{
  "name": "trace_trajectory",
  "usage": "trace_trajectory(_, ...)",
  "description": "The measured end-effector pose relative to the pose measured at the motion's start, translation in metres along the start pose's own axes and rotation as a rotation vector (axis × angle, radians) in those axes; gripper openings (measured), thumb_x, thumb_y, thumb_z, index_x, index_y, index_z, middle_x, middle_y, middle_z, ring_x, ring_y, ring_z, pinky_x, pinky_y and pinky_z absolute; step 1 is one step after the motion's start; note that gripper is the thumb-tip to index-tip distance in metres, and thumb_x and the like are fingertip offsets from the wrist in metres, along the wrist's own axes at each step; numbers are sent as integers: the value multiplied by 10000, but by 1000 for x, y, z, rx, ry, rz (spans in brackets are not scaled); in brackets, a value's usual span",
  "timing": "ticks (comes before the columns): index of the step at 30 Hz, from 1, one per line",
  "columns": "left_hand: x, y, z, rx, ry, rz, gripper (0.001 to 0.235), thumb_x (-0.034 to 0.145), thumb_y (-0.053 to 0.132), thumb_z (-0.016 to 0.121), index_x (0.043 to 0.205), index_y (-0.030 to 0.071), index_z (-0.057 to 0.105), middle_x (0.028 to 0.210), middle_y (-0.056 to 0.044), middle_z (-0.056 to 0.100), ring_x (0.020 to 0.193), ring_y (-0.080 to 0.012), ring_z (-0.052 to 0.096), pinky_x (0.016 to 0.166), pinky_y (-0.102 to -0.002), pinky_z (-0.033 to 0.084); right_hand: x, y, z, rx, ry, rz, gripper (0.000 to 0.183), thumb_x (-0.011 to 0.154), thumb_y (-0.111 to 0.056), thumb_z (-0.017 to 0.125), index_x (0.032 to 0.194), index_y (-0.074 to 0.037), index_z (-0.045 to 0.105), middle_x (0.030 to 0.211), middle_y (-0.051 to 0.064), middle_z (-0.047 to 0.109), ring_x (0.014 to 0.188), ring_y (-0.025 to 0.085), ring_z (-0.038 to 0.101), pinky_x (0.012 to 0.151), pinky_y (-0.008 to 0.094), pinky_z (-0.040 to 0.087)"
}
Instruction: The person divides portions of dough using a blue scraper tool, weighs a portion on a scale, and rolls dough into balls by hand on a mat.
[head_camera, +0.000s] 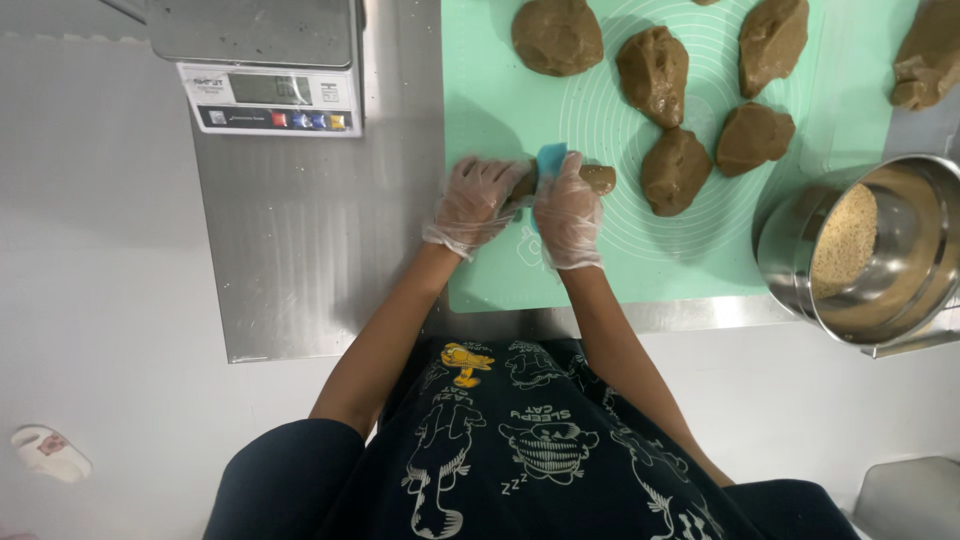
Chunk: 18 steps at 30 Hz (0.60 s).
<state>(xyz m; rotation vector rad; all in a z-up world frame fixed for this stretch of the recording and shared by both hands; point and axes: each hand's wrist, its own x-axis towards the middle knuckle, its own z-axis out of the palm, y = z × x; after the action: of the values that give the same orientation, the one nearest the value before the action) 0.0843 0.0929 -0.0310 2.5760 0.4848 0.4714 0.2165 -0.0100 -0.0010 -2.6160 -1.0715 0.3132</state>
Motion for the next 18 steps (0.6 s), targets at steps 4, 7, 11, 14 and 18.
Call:
trace_trajectory(4,-9,-10,7,-26,-19,23,482,932,329,730,1345,126,587,1224,-70,664,1109,-257,633,1010,-439,457,48,-1,26,-240,-205,-13,360,971,-157,583,1232,70,482,1043,230,637,691,355,717,543,452,584)
trace_trajectory(7,4,-28,5,-104,-34,15,412,991,325,709,1328,115,601,1215,-89,671,1099,-275,640,984,-438,490,51,8,22,-82,-97,-6,521,943,-136,589,1388,54,396,777,204,703,679,363,709,553,457,576)
trace_trajectory(11,13,-31,-14,-448,207,-285,322,1060,334,621,1325,152,622,1278,-80,679,1206,-255,653,1077,-417,539,-36,16,9,-15,-102,-66,469,1003,-140,541,1412,31,390,721,195,696,615,326,702,540,445,569)
trace_trajectory(14,46,-45,-31,-684,289,-669,360,966,394,628,1251,175,622,1251,-46,665,1135,-221,694,975,-359,573,-97,21,-10,167,-458,237,543,1019,-195,494,1500,6,342,716,171,717,592,287,715,489,389,586)
trace_trajectory(18,85,-56,-50,-73,50,-105,364,992,456,620,1231,182,645,1276,-92,656,1188,-306,628,1007,-493,514,-109,26,-25,72,-332,-217,532,1059,-427,697,1304,3,505,816,199,691,754,328,693,659,469,581)
